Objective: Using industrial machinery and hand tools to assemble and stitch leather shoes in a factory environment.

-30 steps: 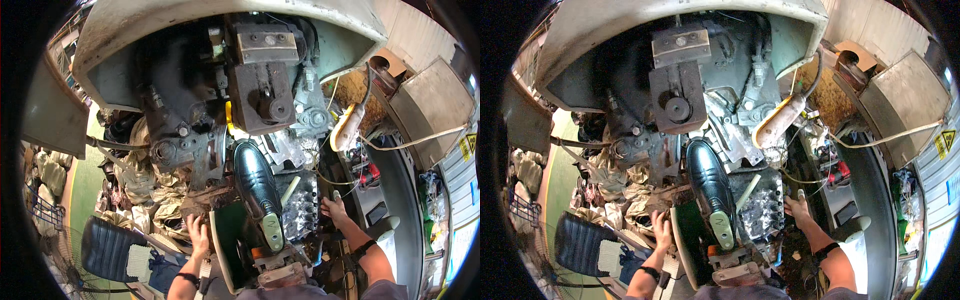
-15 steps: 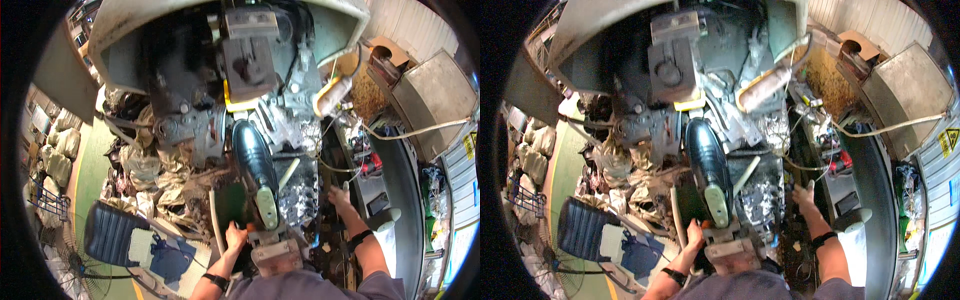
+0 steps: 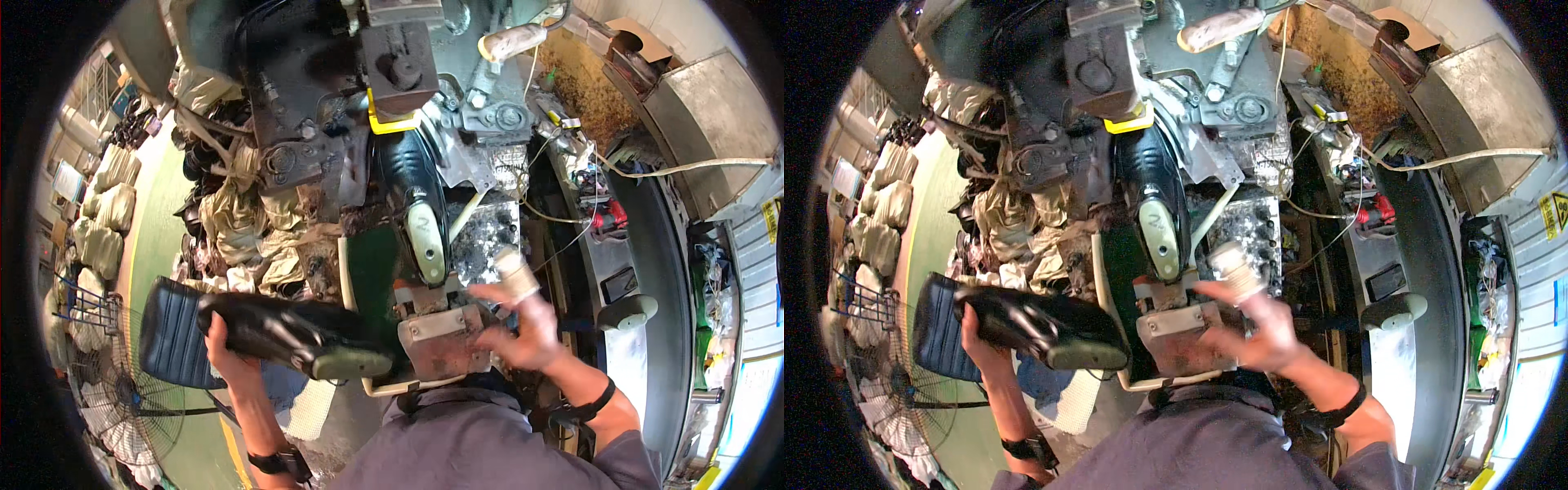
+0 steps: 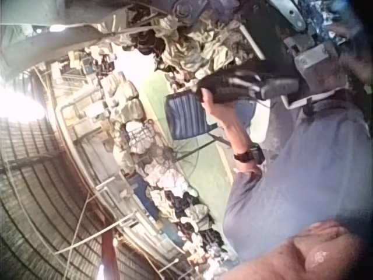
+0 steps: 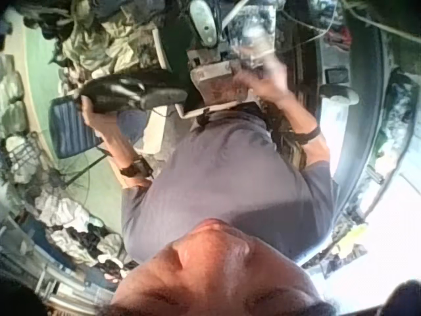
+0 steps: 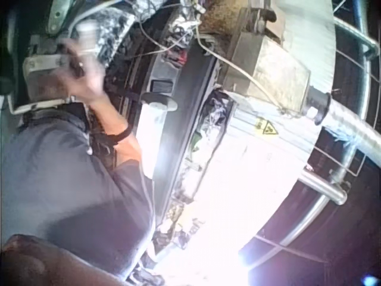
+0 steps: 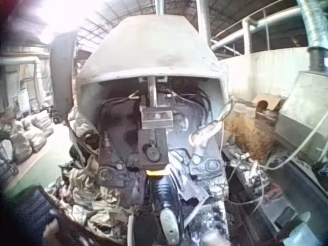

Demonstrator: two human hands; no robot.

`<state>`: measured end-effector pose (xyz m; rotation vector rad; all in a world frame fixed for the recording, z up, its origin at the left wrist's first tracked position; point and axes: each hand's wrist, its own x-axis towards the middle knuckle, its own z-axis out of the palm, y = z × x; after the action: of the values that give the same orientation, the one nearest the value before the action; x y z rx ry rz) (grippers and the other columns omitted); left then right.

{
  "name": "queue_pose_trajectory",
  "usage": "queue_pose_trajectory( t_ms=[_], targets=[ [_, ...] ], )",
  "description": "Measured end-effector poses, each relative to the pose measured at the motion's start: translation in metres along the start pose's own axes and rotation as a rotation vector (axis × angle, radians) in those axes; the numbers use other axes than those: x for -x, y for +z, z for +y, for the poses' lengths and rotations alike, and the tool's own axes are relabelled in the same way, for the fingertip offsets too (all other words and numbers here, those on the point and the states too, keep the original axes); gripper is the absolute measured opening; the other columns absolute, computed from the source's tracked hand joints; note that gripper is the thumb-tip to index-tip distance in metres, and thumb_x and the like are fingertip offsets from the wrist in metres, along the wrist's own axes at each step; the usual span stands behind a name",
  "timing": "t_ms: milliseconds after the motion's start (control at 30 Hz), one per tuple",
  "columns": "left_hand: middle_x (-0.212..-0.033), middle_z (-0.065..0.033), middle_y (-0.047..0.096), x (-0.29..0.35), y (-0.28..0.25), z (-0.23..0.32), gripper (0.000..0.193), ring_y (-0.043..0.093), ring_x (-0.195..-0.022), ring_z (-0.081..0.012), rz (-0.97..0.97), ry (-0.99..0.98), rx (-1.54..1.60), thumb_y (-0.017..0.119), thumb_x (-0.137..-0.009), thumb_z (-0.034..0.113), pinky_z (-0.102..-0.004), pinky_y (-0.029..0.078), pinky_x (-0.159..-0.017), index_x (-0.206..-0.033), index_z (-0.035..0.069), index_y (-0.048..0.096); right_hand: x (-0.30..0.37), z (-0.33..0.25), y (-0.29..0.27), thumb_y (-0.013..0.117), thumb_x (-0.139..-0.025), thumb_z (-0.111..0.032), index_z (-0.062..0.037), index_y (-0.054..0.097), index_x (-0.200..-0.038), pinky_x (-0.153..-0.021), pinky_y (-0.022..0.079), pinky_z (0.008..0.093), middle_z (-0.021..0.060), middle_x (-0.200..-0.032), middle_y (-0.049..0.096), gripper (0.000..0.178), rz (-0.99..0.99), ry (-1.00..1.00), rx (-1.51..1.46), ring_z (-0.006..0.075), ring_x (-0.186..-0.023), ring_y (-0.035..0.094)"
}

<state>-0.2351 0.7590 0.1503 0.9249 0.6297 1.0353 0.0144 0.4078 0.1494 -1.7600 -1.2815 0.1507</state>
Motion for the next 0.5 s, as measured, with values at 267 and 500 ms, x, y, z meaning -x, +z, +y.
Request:
queue_pose_trajectory(
  t_ms=[267, 500],
  targets=[
    [-0.104, -0.0144, 0.072, 0.021, 0.114, -0.012, 0.035, 0.071, -0.091, -0.027, -0.37, -0.291, 0.284, 0.057, -0.097, 0.029, -0.0402, 0.058, -0.084, -0.112, -0.001, 0.065, -0.017, -0.073, 0.016, 0.09, -0.071, -0.031, -0.002, 0.017, -0.155, -0.115, 0.036, 0.0456, 0.0196, -0.152, 0.043, 0.115, 0.053, -0.282, -0.176, 0.0359, -0.139, 0.043],
    [-0.11, -0.0066, 0.07, 0.083, 0.202, -0.062, 0.024, 0.066, -0.102, -0.0225, -0.442, -0.542, 0.318, 0.062, -0.096, 0.023, -0.0371, 0.051, -0.093, -0.112, 0.005, 0.066, 0.072, -0.081, -0.027, 0.093, -0.07, -0.031, 0.0034, 0.028, -0.146, -0.096, 0.05, 0.0374, 0.0337, -0.133, 0.056, 0.106, 0.417, -0.1, 0.03, 0.0361, -0.115, 0.064]
  ],
)
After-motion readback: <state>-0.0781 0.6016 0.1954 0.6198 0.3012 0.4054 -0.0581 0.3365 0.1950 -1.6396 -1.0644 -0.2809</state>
